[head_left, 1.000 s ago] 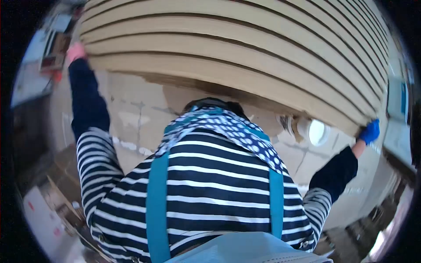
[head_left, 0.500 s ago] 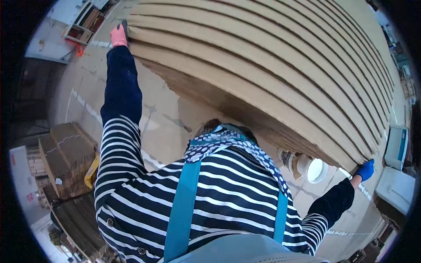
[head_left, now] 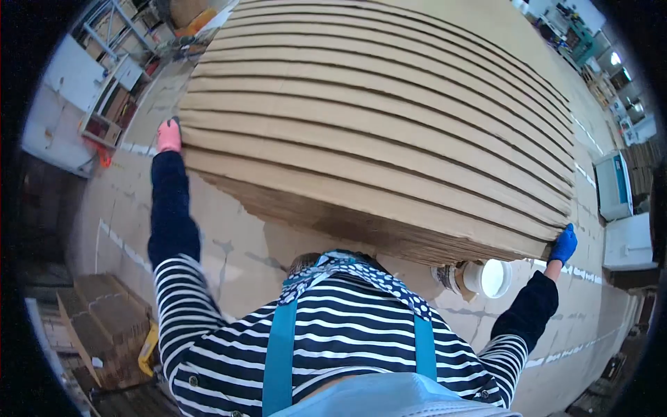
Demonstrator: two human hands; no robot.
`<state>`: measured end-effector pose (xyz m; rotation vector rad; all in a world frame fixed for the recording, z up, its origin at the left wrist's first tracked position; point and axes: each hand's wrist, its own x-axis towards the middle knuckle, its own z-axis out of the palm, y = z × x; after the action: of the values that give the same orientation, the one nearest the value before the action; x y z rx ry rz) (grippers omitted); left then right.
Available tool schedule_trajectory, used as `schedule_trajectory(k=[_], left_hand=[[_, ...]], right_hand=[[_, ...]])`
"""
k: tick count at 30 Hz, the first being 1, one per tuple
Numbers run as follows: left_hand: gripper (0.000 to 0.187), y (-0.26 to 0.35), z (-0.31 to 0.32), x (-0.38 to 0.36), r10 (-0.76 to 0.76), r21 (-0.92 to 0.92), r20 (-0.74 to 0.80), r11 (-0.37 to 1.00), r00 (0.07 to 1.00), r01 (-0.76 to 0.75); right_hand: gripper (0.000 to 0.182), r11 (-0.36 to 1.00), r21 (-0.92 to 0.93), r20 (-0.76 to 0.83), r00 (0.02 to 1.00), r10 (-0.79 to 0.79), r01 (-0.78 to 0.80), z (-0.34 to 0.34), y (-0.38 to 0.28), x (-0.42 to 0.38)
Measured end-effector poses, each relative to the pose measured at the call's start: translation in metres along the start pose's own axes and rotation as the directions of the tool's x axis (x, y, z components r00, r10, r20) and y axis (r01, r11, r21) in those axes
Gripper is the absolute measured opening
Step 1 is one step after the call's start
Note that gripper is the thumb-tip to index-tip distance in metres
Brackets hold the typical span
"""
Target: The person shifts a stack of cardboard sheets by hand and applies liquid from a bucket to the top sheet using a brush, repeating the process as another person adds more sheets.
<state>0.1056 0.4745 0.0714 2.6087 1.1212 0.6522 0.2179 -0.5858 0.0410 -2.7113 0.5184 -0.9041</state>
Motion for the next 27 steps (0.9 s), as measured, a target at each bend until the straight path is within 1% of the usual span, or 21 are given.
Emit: schedule_trajectory(k=[2,3,4,5,6,7,8,9,10,11,12,13,14,15,16,17,18,19,22,25,27], left_hand=[[0.04,0.025,-0.029,-0.005,0.003,0.39,0.093,0.92,0.996,-0.039],[0.038,0.013,-0.033,0.008,0.106,0.541,0.164,0.822,0.981,-0.179],[0.038,0.006,-0.029,0.027,0.124,0.535,0.153,0.824,0.98,-0.187],[0.034,-0.001,-0.016,0.047,0.173,0.441,0.143,0.87,0.974,-0.219],[0.03,-0.014,0.005,0.07,0.219,0.341,0.134,0.905,0.966,-0.253],[0.025,-0.048,0.051,0.111,0.484,0.627,0.294,0.553,0.824,-0.549],[0.03,-0.003,0.044,0.077,0.387,0.73,0.394,0.419,0.834,-0.539],[0.034,0.024,0.033,0.058,0.161,0.669,0.367,0.638,0.916,-0.38],[0.035,-0.029,0.068,0.094,0.634,0.706,-0.031,0.561,0.773,-0.432],[0.037,0.03,0.025,0.049,0.094,0.279,0.183,0.95,0.979,-0.143],[0.05,0.013,0.035,0.061,0.098,0.096,0.14,0.989,0.985,-0.112],[0.062,-0.022,0.057,0.088,0.282,0.233,0.137,0.923,0.95,-0.307],[0.038,-0.008,0.052,0.083,0.133,0.363,0.222,0.908,0.966,-0.209],[0.037,0.014,0.039,0.067,-0.044,0.189,0.137,0.982,0.99,0.017],[0.039,-0.013,0.056,0.082,0.17,0.286,0.108,0.938,0.98,-0.194],[0.054,0.003,0.047,0.066,0.152,0.083,0.004,0.985,0.988,-0.152],[0.063,0.024,0.033,0.055,-0.159,0.107,0.056,0.982,0.986,0.152],[0.066,0.045,0.019,0.039,-0.216,0.167,0.049,0.964,0.975,0.205],[0.066,0.076,-0.001,0.009,-0.161,0.159,0.003,0.974,0.987,0.159],[0.066,0.087,-0.01,0.001,-0.223,0.111,0.098,0.971,0.97,0.212],[0.066,0.078,-0.002,0.005,-0.245,-0.01,-0.012,0.969,0.969,0.245]], right_hand=[[0.044,0.985,-0.023,0.253,0.954,-0.162,0.173,-0.004,0.038,0.025],[0.037,0.984,-0.177,0.327,0.94,0.092,-0.035,-0.032,0.006,0.029],[0.031,0.914,-0.336,0.367,0.863,0.349,-0.227,-0.063,-0.039,0.028],[0.029,0.879,-0.477,0.235,0.966,0.11,0.016,-0.048,-0.004,0.045],[0.031,0.862,-0.442,0.279,0.952,-0.13,0.247,-0.039,0.011,0.053],[0.033,0.837,-0.442,0.273,0.938,-0.215,0.321,-0.027,-0.002,0.053],[0.033,0.912,-0.238,0.225,0.932,-0.284,0.336,-0.012,-0.002,0.05],[0.036,0.982,-0.144,0.326,0.942,-0.073,0.125,-0.005,-0.021,0.043],[0.042,0.951,-0.297,0.335,0.942,0.017,0.089,0.0,-0.046,0.033],[0.05,0.936,-0.301,0.25,0.933,0.26,-0.18,-0.004,-0.066,0.024],[0.058,0.959,-0.21,0.197,0.952,0.233,-0.191,-0.018,-0.087,0.011],[0.057,0.954,-0.224,0.202,0.948,0.247,-0.201,-0.018,-0.085,0.013],[0.056,0.947,-0.237,0.213,0.94,0.267,-0.215,-0.013,-0.08,0.013],[0.057,0.951,-0.248,0.211,0.947,0.241,-0.186,-0.014,-0.08,0.01],[0.058,0.953,-0.261,0.209,0.954,0.213,-0.156,-0.018,-0.086,0.008],[0.062,0.945,-0.26,0.211,0.944,0.254,-0.196,-0.019,-0.09,0.008],[0.067,0.924,-0.215,0.217,0.907,0.361,-0.317,-0.016,-0.087,0.012],[0.067,0.923,-0.188,0.197,0.908,0.369,-0.335,-0.019,-0.091,0.011],[0.069,0.915,-0.13,0.188,0.896,0.402,-0.383,-0.023,-0.096,0.008],[0.068,0.908,-0.108,0.157,0.895,0.417,-0.404,-0.02,-0.093,0.009],[0.067,0.914,-0.076,0.111,0.907,0.406,-0.399,-0.019,-0.09,0.006]])
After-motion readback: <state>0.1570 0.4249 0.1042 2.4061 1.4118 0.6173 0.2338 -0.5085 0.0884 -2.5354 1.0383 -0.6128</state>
